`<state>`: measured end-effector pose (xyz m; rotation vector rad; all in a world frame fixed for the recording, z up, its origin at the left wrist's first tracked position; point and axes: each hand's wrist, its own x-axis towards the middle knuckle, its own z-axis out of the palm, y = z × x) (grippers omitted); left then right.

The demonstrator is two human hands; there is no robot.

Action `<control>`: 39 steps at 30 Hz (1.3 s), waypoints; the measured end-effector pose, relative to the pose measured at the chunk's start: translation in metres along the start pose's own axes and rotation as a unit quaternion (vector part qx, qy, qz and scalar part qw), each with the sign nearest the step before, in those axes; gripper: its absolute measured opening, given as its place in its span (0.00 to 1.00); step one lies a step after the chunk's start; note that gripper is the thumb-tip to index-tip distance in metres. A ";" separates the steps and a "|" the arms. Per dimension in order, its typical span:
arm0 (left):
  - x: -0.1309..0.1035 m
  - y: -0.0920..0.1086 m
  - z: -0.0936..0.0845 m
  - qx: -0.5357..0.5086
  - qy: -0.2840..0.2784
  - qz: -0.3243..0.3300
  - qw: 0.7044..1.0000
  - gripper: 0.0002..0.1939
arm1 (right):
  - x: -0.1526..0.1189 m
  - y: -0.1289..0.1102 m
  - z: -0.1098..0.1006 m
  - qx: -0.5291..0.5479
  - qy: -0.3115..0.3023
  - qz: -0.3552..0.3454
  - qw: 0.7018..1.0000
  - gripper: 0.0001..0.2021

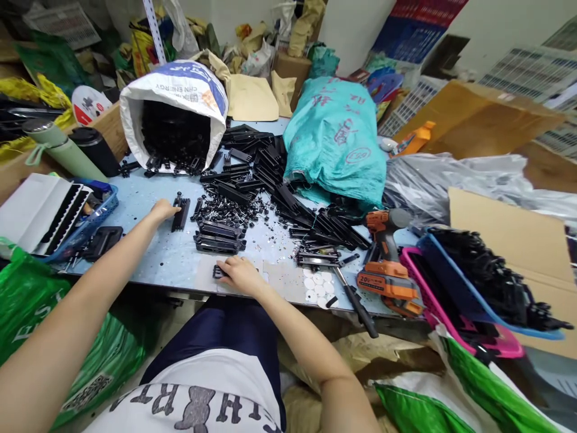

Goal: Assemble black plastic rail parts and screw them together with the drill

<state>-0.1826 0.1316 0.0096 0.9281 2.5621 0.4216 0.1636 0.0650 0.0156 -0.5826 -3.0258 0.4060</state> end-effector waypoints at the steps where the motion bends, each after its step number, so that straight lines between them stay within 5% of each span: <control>1: -0.006 -0.004 0.001 0.009 0.001 -0.002 1.000 0.15 | 0.010 -0.005 0.006 -0.013 0.010 0.022 1.000 0.23; 9: -0.029 -0.009 0.008 0.039 0.037 0.011 0.999 0.16 | 0.063 0.002 0.008 0.025 0.054 0.134 0.989 0.23; 16: -0.025 -0.013 0.009 0.045 0.036 0.040 0.998 0.16 | 0.046 0.011 0.005 0.196 0.101 0.136 0.966 0.22; 25: -0.052 -0.013 0.011 0.010 0.195 0.087 0.977 0.17 | 0.016 0.013 0.005 0.468 0.115 0.188 0.856 0.21; 29: -0.091 -0.008 0.004 -0.158 0.295 0.222 0.916 0.18 | -0.002 0.012 0.002 0.417 0.146 0.182 0.878 0.22; 31: -0.127 -0.006 0.013 -0.246 0.205 0.333 0.887 0.18 | -0.010 0.009 0.002 0.417 0.167 0.187 0.874 0.24; 35: -0.207 -0.001 0.047 -0.325 -0.127 0.437 0.829 0.20 | -0.015 -0.002 0.006 0.541 0.201 0.236 0.782 0.31; 37: -0.235 0.002 0.060 -0.335 -0.184 0.431 0.817 0.21 | -0.016 -0.007 0.007 0.567 0.216 0.235 0.760 0.32; 39: -0.250 0.004 0.064 -0.348 -0.155 0.414 0.826 0.20 | -0.019 -0.010 0.007 0.556 0.231 0.202 0.772 0.30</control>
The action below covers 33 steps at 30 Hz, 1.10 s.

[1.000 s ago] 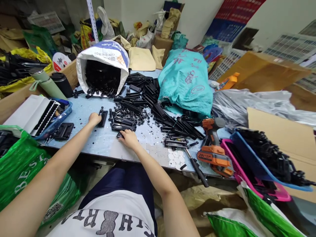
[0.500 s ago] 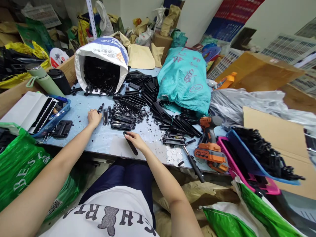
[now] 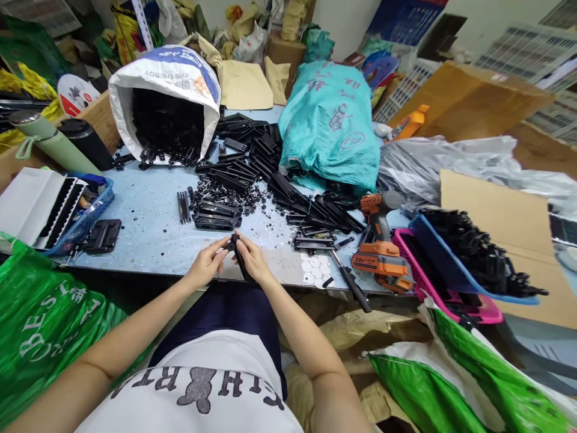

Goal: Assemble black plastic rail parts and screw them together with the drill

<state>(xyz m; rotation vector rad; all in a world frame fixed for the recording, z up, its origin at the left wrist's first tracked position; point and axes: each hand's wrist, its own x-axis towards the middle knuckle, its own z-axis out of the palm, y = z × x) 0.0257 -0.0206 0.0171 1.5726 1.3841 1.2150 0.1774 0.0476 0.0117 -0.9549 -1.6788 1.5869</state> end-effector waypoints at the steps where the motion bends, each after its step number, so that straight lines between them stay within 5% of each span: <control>1: -0.002 0.003 0.003 0.011 0.028 0.005 1.000 0.20 | -0.002 -0.001 -0.002 -0.016 -0.010 -0.028 0.999 0.29; 6: -0.007 0.015 0.007 0.094 0.073 0.061 0.991 0.17 | -0.014 -0.010 -0.019 -0.174 -0.053 -0.162 0.970 0.23; 14: -0.007 0.030 0.039 0.105 0.256 0.123 0.953 0.17 | -0.028 -0.016 0.004 -0.166 0.046 -0.201 0.964 0.24; 22: 0.009 0.030 0.016 0.108 0.142 0.211 0.961 0.16 | -0.030 -0.016 0.008 -0.197 0.106 -0.270 0.937 0.25; 25: 0.008 0.016 0.028 0.097 0.200 0.140 0.965 0.17 | -0.024 -0.009 0.011 -0.206 0.084 -0.210 0.952 0.26; 27: 0.005 0.004 0.036 0.095 0.229 0.062 0.967 0.18 | -0.015 -0.003 0.005 -0.238 0.012 -0.175 0.955 0.26; 30: -0.001 -0.011 0.037 0.165 0.208 -0.024 0.964 0.21 | 0.008 0.003 -0.030 -0.344 -0.043 -0.139 0.928 0.26; 33: 0.000 -0.014 0.024 0.301 0.040 0.024 0.952 0.29 | 0.044 0.005 -0.093 -0.440 0.060 -0.101 0.890 0.24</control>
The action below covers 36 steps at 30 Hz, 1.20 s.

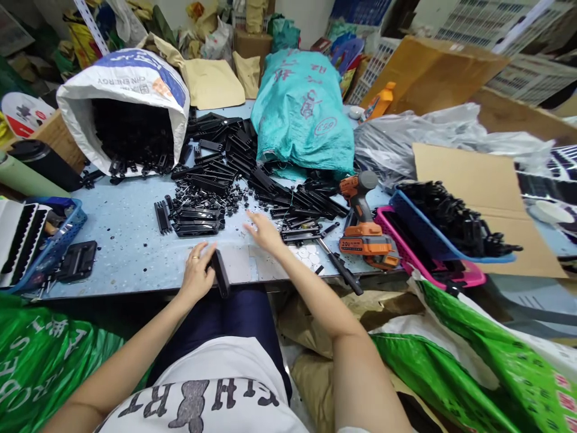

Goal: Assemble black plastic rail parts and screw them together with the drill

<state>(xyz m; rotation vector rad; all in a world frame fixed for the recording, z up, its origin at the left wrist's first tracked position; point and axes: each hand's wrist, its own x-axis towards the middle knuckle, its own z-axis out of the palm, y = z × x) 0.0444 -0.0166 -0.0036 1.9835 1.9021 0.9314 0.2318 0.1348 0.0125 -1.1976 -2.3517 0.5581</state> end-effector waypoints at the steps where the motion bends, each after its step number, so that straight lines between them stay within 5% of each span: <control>1: 0.003 -0.002 -0.004 0.035 -0.068 0.067 0.995 0.30 | 0.014 0.021 -0.013 -0.040 0.036 0.035 0.998 0.23; 4: 0.017 -0.005 -0.012 0.099 -0.227 0.219 0.944 0.28 | 0.052 0.079 -0.053 -0.187 0.088 0.151 0.967 0.21; 6: 0.026 -0.005 -0.012 0.140 -0.261 0.236 0.925 0.26 | 0.070 0.110 -0.078 -0.282 0.070 0.232 0.928 0.21; 9: 0.032 -0.007 -0.007 0.207 -0.234 0.180 0.933 0.24 | 0.084 0.143 -0.106 -0.334 0.011 0.274 0.902 0.21; 15: 0.025 -0.014 -0.003 0.239 -0.174 0.105 0.950 0.21 | 0.086 0.162 -0.128 -0.325 -0.068 0.219 0.917 0.28; 18: 0.019 -0.017 -0.004 0.143 -0.154 0.067 0.975 0.25 | 0.073 0.141 -0.132 -0.334 0.006 0.160 0.929 0.25; 21: 0.020 -0.014 -0.005 -0.101 -0.079 -0.031 0.991 0.28 | 0.039 0.093 -0.119 -0.227 0.182 0.046 0.956 0.17; 24: 0.030 -0.001 -0.008 -0.388 -0.019 -0.175 0.905 0.29 | -0.010 0.029 -0.084 0.017 0.279 -0.035 0.960 0.10; 26: 0.037 0.009 -0.010 -0.524 -0.007 -0.237 0.818 0.30 | -0.042 -0.008 -0.057 0.162 0.246 -0.025 0.955 0.09; 28: 0.042 0.019 -0.010 -0.573 0.009 -0.285 0.769 0.27 | -0.066 -0.033 -0.037 0.180 0.192 -0.025 0.965 0.09; 32: 0.036 0.035 -0.001 -0.505 0.056 -0.320 0.800 0.20 | -0.085 -0.050 -0.023 -0.025 0.042 -0.068 0.996 0.17; 36: 0.025 0.044 0.013 -0.453 0.042 -0.277 0.846 0.20 | -0.092 -0.047 -0.018 -0.121 -0.131 -0.086 0.980 0.18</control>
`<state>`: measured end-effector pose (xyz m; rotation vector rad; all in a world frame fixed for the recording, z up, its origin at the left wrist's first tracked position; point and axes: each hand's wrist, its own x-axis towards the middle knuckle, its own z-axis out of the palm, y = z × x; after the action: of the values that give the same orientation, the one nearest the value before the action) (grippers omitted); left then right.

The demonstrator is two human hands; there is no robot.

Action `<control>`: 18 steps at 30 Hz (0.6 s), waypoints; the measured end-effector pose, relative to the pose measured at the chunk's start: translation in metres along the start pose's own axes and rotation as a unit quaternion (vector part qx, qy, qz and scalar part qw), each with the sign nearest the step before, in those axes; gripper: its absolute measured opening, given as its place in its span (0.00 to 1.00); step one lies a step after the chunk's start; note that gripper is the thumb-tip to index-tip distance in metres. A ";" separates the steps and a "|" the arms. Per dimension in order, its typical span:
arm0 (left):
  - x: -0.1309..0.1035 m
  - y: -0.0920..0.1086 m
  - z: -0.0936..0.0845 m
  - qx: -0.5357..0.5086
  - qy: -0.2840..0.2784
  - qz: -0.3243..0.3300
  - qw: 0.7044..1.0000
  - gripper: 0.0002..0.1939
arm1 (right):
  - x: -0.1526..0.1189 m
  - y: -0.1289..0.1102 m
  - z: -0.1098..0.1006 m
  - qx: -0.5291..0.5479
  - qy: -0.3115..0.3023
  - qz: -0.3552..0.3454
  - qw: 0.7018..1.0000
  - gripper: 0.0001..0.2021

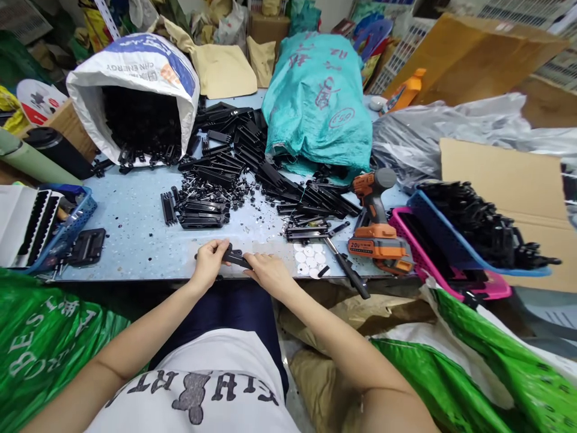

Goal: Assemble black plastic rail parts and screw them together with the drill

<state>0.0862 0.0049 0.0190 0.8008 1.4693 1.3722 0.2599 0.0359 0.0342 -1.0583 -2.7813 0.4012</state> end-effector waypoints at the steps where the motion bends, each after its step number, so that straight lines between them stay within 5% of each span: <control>1: -0.002 -0.001 0.000 0.032 -0.012 0.019 0.999 0.20 | -0.002 0.002 0.001 -0.004 -0.015 0.003 1.000 0.18; 4: -0.001 0.001 -0.007 0.214 -0.076 0.142 0.963 0.20 | -0.011 0.014 0.001 -0.002 -0.043 -0.003 0.999 0.18; 6: 0.004 0.004 -0.015 0.365 -0.149 0.212 0.894 0.22 | -0.014 0.025 -0.001 -0.011 -0.084 -0.034 0.996 0.18; 9: 0.013 0.006 -0.023 0.523 -0.247 0.221 0.785 0.33 | -0.013 0.036 0.000 -0.057 -0.142 -0.058 0.987 0.20; 11: 0.017 0.004 -0.022 0.572 -0.270 0.220 0.743 0.37 | -0.009 0.037 0.004 -0.085 -0.150 -0.045 0.984 0.20; 14: 0.019 0.000 -0.020 0.594 -0.265 0.241 0.720 0.37 | -0.005 0.031 0.008 -0.114 -0.129 -0.019 0.985 0.20; 18: 0.019 -0.007 -0.021 0.574 -0.254 0.275 0.728 0.32 | -0.005 0.019 0.005 -0.144 -0.102 -0.001 0.984 0.20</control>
<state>0.0611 0.0140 0.0066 2.3381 1.5739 0.3142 0.2747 0.0451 0.0241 -1.1282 -3.0928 0.1117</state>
